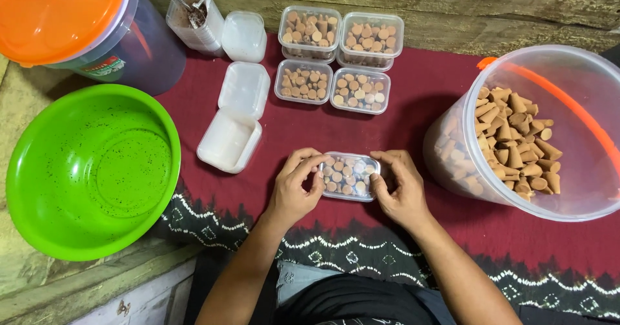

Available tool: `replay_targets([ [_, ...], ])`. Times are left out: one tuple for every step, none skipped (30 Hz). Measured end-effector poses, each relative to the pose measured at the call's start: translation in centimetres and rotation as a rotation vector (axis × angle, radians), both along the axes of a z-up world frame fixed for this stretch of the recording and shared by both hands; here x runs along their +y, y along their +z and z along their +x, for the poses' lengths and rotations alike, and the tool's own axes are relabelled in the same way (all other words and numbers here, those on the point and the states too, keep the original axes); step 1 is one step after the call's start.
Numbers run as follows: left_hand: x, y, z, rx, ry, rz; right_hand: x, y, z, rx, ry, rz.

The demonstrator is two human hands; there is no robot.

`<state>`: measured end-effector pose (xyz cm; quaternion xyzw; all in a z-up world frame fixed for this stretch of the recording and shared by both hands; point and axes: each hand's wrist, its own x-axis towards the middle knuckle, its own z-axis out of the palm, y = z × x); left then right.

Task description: Packing incense cones from a large bucket into small plastic containers for individual sale.

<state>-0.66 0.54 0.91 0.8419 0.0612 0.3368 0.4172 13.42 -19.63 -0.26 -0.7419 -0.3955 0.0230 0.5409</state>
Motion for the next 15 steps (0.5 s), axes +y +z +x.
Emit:
replay_targets([
  [0.0, 0.2, -0.1, 0.003, 0.0, -0.002, 0.0, 0.1, -0.1, 0.003, 0.0, -0.002],
  [0.0, 0.4, -0.1, 0.016, -0.007, 0.01, 0.1, 0.2, -0.1, 0.011, 0.004, 0.001],
  [0.0, 0.6, -0.1, 0.025, -0.014, 0.022, 0.2, 0.4, -0.1, 0.017, 0.008, 0.005],
  [0.1, 0.6, 0.0, 0.027, -0.014, 0.021, 0.3, 0.5, -0.1, 0.018, 0.008, 0.003],
  [0.1, 0.5, 0.0, 0.033, -0.031, 0.03, 0.4, 0.5, -0.1, 0.028, 0.009, 0.0],
  [0.0, 0.4, -0.1, 0.039, -0.047, 0.04, 0.4, 0.5, -0.2, 0.037, 0.011, -0.003],
  [0.1, 0.2, -0.1, 0.043, -0.046, 0.035, 0.5, 0.5, -0.2, 0.041, 0.012, -0.008],
  [0.1, 0.0, -0.2, 0.065, -0.059, 0.048, 0.5, 0.4, -0.3, 0.009, 0.011, -0.011],
  [0.1, -0.2, -0.3, 0.087, -0.071, 0.061, 0.5, 0.4, -0.3, -0.023, 0.011, -0.015],
  [0.1, -0.5, -0.3, 0.091, -0.068, 0.056, 0.5, 0.3, -0.3, -0.019, 0.014, -0.019],
  [0.1, -0.8, -0.2, 0.099, -0.06, 0.073, 0.5, 0.2, -0.3, -0.048, 0.019, -0.05],
  [0.1, -1.1, -0.2, 0.107, -0.053, 0.091, 0.4, 0.1, -0.3, -0.077, 0.023, -0.081],
  [0.1, -1.1, -0.1, 0.11, -0.05, 0.087, 0.4, 0.5, -0.2, -0.074, 0.026, -0.084],
  [0.1, -1.1, -0.1, 0.119, -0.042, 0.141, 0.4, 0.8, 0.0, -0.11, 0.038, -0.105],
  [0.0, -1.1, -0.1, 0.13, -0.036, 0.194, 0.3, 1.2, 0.0, -0.144, 0.047, -0.127],
])
